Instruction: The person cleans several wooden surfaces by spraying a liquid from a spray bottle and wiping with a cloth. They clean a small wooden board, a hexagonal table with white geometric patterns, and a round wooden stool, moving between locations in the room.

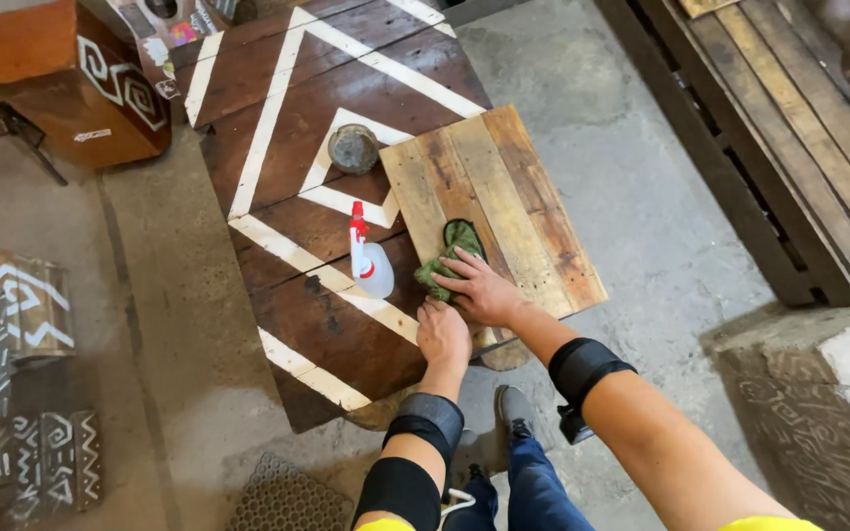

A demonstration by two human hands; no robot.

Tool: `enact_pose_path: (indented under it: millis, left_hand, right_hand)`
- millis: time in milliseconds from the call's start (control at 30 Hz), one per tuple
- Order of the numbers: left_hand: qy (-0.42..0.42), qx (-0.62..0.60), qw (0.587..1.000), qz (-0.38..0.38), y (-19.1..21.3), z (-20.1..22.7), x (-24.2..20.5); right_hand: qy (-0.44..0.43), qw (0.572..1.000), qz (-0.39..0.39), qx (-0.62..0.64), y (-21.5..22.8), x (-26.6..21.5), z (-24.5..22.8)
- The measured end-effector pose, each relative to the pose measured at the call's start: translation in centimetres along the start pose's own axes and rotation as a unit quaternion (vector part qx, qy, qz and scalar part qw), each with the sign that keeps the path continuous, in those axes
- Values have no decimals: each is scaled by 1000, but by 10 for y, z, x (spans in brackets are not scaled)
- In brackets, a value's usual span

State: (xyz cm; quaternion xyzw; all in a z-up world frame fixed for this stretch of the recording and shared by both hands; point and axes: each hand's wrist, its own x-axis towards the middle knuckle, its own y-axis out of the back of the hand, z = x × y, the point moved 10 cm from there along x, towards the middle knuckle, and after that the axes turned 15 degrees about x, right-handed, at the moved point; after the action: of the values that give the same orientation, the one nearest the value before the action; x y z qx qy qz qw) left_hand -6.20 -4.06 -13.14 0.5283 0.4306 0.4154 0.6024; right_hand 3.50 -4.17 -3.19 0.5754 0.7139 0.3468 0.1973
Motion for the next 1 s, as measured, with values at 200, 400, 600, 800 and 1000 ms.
enact_pose_path:
  millis: [200,400,600,800,1000]
  left_hand:
    - [-6,-61,997,-48,60,17,4]
    - [-13,60,987,-149,17,30,33]
    - [-20,93,956,-279,69,44,23]
    - [-7,108,955,-276,69,46,24]
    - [3,63,963,-261,85,43,13]
  right_hand:
    - [-101,993,3,-68,28,6,-8]
    - [-149,980,76,-112,50,-16,51]
    - [-248,955,93,-136,106,-56,108]
    - [-244,954,116,-131,114,-89,133]
    - [-356,918,130,-114,119,-116,90]
